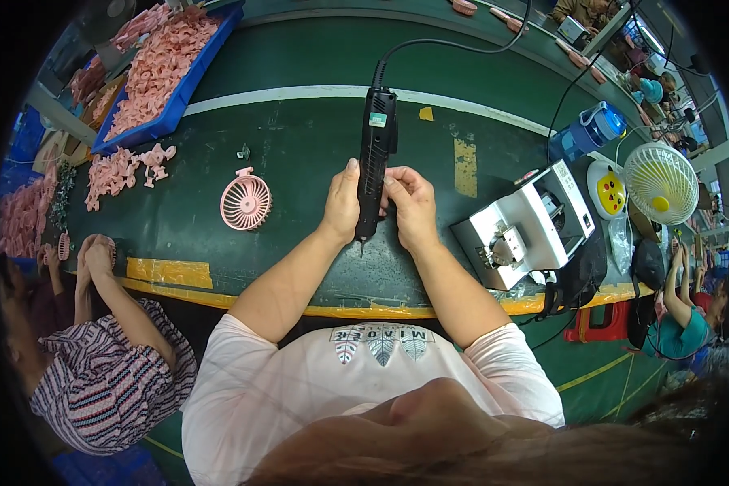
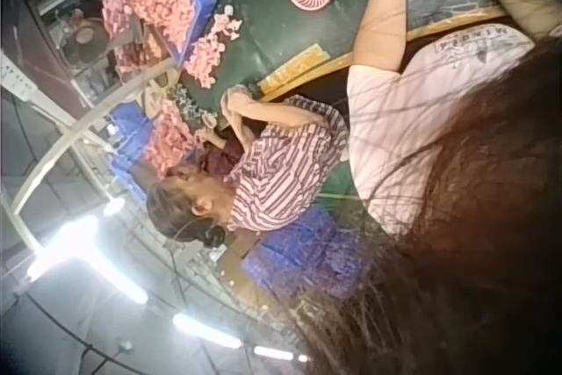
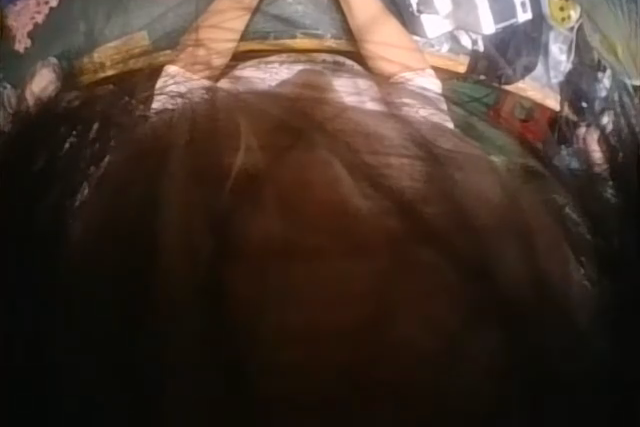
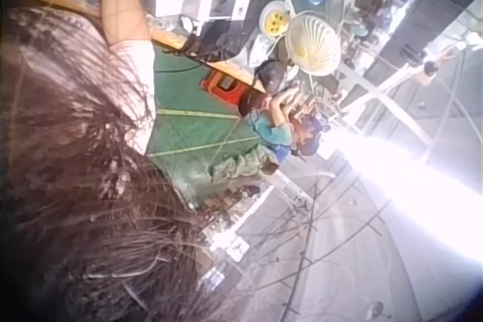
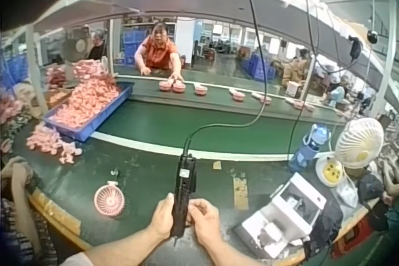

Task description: The person assembles small fan covers by aligning the components by hand, fastening them with an electric screwdriver, and placing the assembled fan covers onto the conveyor belt.

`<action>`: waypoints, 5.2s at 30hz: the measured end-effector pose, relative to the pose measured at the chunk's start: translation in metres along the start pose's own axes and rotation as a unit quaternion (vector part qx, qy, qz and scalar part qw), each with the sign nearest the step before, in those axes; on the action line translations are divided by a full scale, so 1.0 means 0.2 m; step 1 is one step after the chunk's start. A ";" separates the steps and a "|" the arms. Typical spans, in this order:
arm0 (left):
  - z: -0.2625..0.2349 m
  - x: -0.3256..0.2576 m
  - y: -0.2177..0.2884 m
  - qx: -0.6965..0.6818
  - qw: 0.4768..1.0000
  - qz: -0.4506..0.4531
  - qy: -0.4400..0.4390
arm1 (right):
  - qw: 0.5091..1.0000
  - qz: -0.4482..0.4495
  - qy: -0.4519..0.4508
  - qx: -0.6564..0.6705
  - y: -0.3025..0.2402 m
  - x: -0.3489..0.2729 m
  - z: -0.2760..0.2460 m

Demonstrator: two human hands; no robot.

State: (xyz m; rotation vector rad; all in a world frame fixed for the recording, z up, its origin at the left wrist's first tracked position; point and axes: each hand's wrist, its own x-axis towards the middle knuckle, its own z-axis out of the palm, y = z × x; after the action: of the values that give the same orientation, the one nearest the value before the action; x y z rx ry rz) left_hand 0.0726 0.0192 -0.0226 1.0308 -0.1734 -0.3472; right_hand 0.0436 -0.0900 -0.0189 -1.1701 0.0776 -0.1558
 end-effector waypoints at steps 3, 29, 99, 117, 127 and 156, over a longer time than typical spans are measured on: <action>-0.01 0.00 0.00 -0.016 1.000 -0.013 0.004 | 1.000 0.008 0.003 -0.005 0.00 0.00 0.01; 0.00 0.00 0.02 -0.007 1.000 -0.003 0.008 | 1.000 0.014 0.002 0.013 0.00 0.00 0.00; -0.01 0.00 0.02 0.000 1.000 0.008 0.001 | 0.995 -0.051 0.018 -0.079 0.01 -0.01 0.01; -0.02 0.02 0.01 -0.025 0.999 0.039 0.009 | 0.995 -0.041 -0.006 -0.095 0.01 0.00 0.03; -0.01 0.00 0.02 0.031 0.998 0.047 0.000 | 0.994 -0.038 -0.008 -0.097 0.00 0.00 0.00; -0.36 -0.30 0.35 0.724 0.560 0.274 0.295 | 0.997 -0.081 0.002 -0.002 -0.10 -0.07 0.04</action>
State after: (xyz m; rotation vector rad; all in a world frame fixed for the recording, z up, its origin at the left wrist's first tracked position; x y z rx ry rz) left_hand 0.0525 0.1319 0.0015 2.5751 -0.1349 0.9704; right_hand 0.0285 -0.0873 0.0029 -1.1808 -0.0147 -0.3013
